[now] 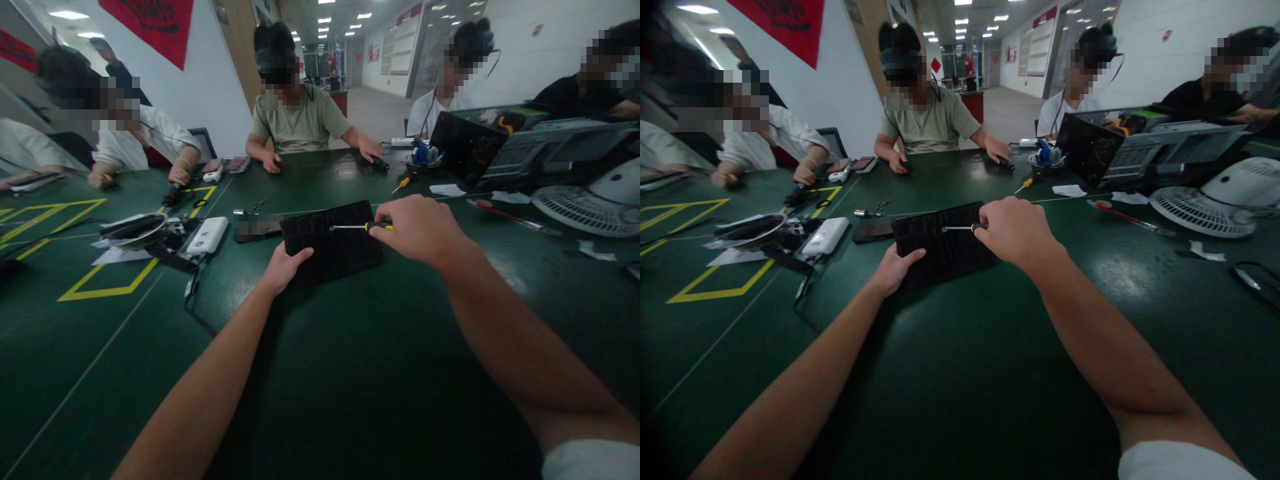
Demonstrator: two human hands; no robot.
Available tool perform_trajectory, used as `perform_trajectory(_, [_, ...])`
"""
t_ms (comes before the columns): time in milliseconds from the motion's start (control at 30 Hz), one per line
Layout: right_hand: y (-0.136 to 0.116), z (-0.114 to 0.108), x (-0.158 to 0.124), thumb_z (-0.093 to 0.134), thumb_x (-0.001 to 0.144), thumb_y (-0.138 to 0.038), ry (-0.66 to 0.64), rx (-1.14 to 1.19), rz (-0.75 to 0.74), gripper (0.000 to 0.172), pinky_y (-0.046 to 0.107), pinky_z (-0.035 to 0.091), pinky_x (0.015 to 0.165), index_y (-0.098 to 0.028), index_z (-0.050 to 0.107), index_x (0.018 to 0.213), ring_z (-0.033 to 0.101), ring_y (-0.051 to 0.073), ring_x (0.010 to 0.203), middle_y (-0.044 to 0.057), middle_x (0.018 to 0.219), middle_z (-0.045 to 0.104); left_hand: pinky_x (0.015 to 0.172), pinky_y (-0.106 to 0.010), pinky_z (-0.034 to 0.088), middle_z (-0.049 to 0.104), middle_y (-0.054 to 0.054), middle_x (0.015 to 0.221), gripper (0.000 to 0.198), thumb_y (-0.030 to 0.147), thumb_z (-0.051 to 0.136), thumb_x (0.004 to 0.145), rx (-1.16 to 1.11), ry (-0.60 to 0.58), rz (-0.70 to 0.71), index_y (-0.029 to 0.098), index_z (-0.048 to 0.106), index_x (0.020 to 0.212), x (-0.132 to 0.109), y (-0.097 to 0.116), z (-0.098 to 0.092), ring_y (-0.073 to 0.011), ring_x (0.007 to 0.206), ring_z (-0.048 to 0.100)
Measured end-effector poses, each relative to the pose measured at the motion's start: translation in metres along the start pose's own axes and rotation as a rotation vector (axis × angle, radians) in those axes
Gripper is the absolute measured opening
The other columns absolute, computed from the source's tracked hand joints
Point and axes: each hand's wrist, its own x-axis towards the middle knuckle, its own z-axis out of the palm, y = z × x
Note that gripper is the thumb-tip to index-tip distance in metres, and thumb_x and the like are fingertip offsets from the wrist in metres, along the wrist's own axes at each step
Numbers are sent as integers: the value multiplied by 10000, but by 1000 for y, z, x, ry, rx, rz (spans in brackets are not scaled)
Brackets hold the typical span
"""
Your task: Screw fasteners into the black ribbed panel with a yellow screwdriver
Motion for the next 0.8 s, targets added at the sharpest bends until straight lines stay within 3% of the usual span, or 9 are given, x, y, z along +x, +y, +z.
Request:
perform_trajectory(333, [1,4,0,700,985,-431,51,8,-11,283,438,500,806,-280,852,1170,729,363,1044,135,1104,823,1168,-611,560,829,-109,1195,573,380,979,664,18,3,11,189,756,1156,-1,2,2,-369,1215,764])
perform_trajectory(533, [0,6,-1,747,920,-301,68,0,-46,258,416,473,767,-266,796,1171,735,362,1029,130,1100,811,1187,-629,550,831,-114,1203,560,365,978,673,11,0,15,189,756,1157,-2,2,2,-373,1231,763])
perform_trajectory(800, [-2,5,-2,692,960,-337,52,14,-31,227,416,485,765,-252,829,1119,731,348,1015,138,1078,814,1172,-635,558,828,-115,1196,559,360,974,679,28,6,7,192,750,1163,-2,4,3,-377,1218,763])
